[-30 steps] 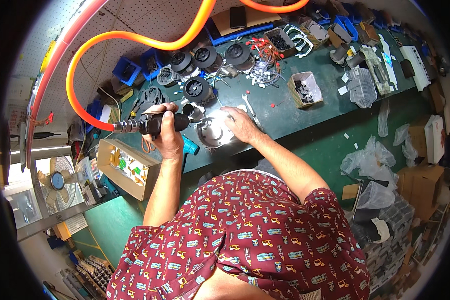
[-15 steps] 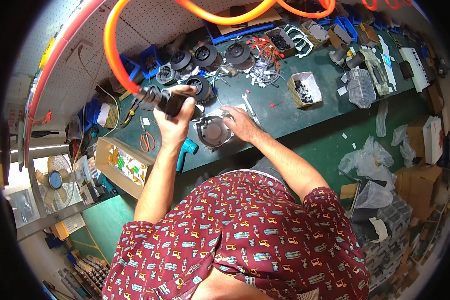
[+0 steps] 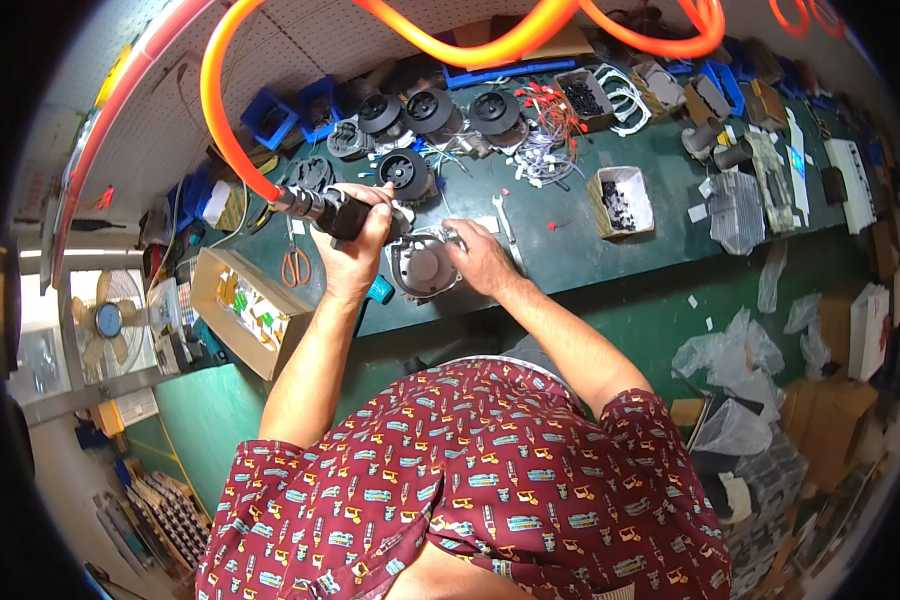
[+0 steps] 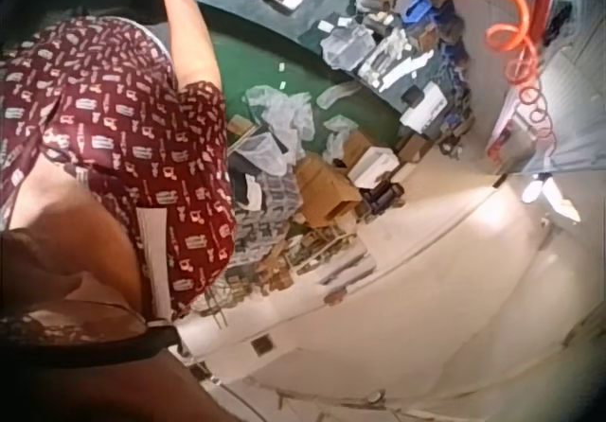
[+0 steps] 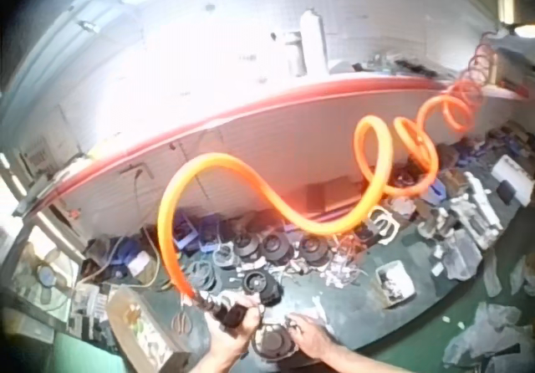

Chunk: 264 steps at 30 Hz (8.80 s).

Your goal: The person assembles a small electronic device using a cordless drill and a pneumatic screwdriver. They secure a circular metal component, connect wires, attach a black plastic housing, and tighten screws on the assembly.

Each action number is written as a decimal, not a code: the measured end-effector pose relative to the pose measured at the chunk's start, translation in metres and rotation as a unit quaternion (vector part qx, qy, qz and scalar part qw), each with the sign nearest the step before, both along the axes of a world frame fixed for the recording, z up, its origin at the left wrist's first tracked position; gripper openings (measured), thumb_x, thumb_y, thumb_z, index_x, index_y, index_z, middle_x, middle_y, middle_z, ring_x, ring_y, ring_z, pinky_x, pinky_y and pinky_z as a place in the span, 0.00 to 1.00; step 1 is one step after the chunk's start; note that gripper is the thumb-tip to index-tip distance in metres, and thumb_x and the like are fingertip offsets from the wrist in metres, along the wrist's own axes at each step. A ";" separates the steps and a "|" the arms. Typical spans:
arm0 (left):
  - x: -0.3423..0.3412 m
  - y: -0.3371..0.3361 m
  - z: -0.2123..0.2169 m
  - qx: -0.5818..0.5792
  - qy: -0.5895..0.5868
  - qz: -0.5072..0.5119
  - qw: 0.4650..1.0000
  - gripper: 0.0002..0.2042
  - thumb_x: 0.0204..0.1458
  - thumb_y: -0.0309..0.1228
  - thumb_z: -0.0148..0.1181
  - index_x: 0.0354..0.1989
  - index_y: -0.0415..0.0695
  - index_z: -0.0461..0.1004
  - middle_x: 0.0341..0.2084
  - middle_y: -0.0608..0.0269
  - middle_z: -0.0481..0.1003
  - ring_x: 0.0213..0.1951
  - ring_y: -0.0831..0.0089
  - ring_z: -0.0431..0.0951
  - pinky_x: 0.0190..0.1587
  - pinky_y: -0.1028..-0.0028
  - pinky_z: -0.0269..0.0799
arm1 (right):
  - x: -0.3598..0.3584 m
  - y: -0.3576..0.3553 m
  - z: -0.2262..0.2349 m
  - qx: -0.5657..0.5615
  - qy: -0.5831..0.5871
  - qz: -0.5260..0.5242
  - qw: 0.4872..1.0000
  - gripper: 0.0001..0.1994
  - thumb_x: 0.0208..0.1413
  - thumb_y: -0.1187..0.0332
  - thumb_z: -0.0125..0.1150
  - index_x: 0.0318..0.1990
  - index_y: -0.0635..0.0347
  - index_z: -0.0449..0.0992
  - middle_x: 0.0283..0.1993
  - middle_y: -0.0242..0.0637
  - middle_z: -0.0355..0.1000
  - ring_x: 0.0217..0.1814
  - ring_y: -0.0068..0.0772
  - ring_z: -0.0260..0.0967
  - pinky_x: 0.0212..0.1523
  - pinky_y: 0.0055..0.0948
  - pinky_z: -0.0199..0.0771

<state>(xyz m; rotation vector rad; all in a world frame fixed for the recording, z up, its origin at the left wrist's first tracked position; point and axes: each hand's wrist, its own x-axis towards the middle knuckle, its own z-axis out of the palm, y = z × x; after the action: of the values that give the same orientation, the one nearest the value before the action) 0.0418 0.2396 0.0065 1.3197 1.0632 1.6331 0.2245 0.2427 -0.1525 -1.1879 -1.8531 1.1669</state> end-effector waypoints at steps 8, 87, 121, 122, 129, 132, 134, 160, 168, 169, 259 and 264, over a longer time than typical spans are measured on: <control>0.002 -0.051 0.033 0.054 0.058 0.109 0.991 0.13 0.51 0.13 0.62 0.45 0.34 0.74 0.43 0.54 0.80 0.45 0.70 0.81 0.53 0.68 0.76 | -0.013 -0.002 -0.007 0.016 -0.018 0.003 1.000 0.24 0.64 0.58 0.57 0.62 0.64 0.70 0.61 0.55 0.72 0.65 0.55 0.69 0.66 0.43 0.67; 0.001 -0.097 -0.022 0.118 0.013 0.222 0.968 0.14 0.54 0.19 0.61 0.48 0.37 0.70 0.42 0.53 0.77 0.50 0.62 0.79 0.65 0.51 0.70 | -0.007 0.003 -0.005 0.072 0.010 -0.006 0.997 0.18 0.60 0.63 0.61 0.55 0.59 0.75 0.53 0.48 0.75 0.57 0.53 0.73 0.59 0.44 0.71; -0.001 -0.072 0.003 0.051 0.087 0.186 0.977 0.12 0.53 0.17 0.61 0.46 0.35 0.72 0.43 0.49 0.80 0.50 0.60 0.81 0.63 0.54 0.73 | -0.010 0.002 -0.012 0.023 0.007 -0.004 1.000 0.22 0.61 0.64 0.59 0.61 0.62 0.72 0.59 0.53 0.74 0.63 0.52 0.72 0.64 0.40 0.70; 0.004 -0.073 0.008 0.060 0.061 0.179 0.980 0.13 0.51 0.15 0.61 0.45 0.35 0.72 0.42 0.52 0.80 0.48 0.61 0.82 0.60 0.58 0.75 | -0.010 0.002 -0.012 0.020 0.003 -0.005 1.000 0.22 0.61 0.65 0.59 0.61 0.62 0.72 0.59 0.53 0.74 0.64 0.53 0.72 0.64 0.40 0.70; 0.030 -0.076 -0.004 0.079 0.030 0.128 0.988 0.14 0.51 0.18 0.66 0.46 0.36 0.72 0.42 0.52 0.80 0.49 0.61 0.82 0.61 0.57 0.74 | -0.010 0.001 -0.016 0.024 0.011 -0.009 1.000 0.23 0.61 0.63 0.58 0.62 0.62 0.71 0.60 0.54 0.73 0.64 0.55 0.70 0.64 0.42 0.70; 0.036 -0.077 -0.014 0.074 0.003 0.131 0.989 0.15 0.52 0.18 0.65 0.48 0.36 0.71 0.43 0.51 0.80 0.50 0.61 0.81 0.61 0.57 0.74 | -0.010 0.000 -0.010 0.003 0.020 -0.006 1.000 0.24 0.60 0.62 0.58 0.62 0.61 0.72 0.60 0.56 0.72 0.65 0.58 0.68 0.66 0.44 0.68; 0.038 -0.076 -0.019 0.080 -0.011 0.134 0.988 0.15 0.52 0.18 0.65 0.48 0.36 0.71 0.43 0.51 0.79 0.50 0.61 0.81 0.60 0.58 0.74 | -0.008 0.001 -0.007 0.005 0.017 -0.006 1.000 0.24 0.60 0.62 0.58 0.62 0.62 0.72 0.60 0.56 0.72 0.65 0.58 0.68 0.65 0.44 0.68; 0.061 -0.066 -0.010 -0.022 0.048 0.057 0.997 0.11 0.52 0.14 0.62 0.42 0.40 0.71 0.38 0.61 0.77 0.44 0.69 0.79 0.57 0.65 0.73 | -0.008 0.007 -0.039 0.068 -0.005 0.041 0.997 0.22 0.60 0.64 0.59 0.61 0.62 0.71 0.58 0.55 0.74 0.60 0.60 0.71 0.61 0.48 0.72; 0.061 -0.064 0.004 -0.040 0.064 0.063 0.995 0.12 0.53 0.16 0.62 0.45 0.39 0.72 0.40 0.56 0.78 0.49 0.66 0.79 0.62 0.57 0.71 | -0.014 0.004 -0.018 0.013 -0.014 0.023 1.000 0.24 0.62 0.59 0.57 0.63 0.60 0.70 0.62 0.54 0.71 0.66 0.58 0.66 0.65 0.48 0.68; 0.058 -0.064 0.000 -0.028 0.047 0.070 0.996 0.14 0.52 0.16 0.63 0.47 0.37 0.73 0.44 0.54 0.79 0.51 0.64 0.79 0.61 0.59 0.72 | -0.015 0.006 -0.019 0.011 -0.014 0.028 0.999 0.24 0.63 0.59 0.57 0.64 0.60 0.70 0.63 0.55 0.71 0.67 0.58 0.66 0.66 0.48 0.67; -0.168 -0.077 -0.146 -0.304 0.301 -0.079 0.900 0.09 0.61 0.34 0.62 0.40 0.40 0.80 0.22 0.57 0.76 0.27 0.72 0.75 0.33 0.67 0.71 | -0.019 -0.009 0.013 -0.102 -0.056 -0.107 0.987 0.37 0.54 0.61 0.73 0.68 0.68 0.65 0.66 0.55 0.70 0.68 0.48 0.68 0.69 0.37 0.65; -0.158 -0.060 -0.149 -0.347 0.270 -0.128 0.889 0.10 0.63 0.34 0.61 0.39 0.38 0.80 0.25 0.69 0.74 0.31 0.82 0.69 0.36 0.72 0.69 | -0.028 0.000 0.008 -0.046 -0.043 -0.091 0.994 0.25 0.55 0.63 0.71 0.58 0.67 0.77 0.59 0.54 0.76 0.65 0.47 0.72 0.66 0.37 0.68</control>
<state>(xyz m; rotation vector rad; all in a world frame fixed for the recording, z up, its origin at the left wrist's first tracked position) -0.1161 0.1797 -0.1430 1.3429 1.5306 0.5723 0.1963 0.2424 -0.1442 -1.4472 -1.7262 1.1251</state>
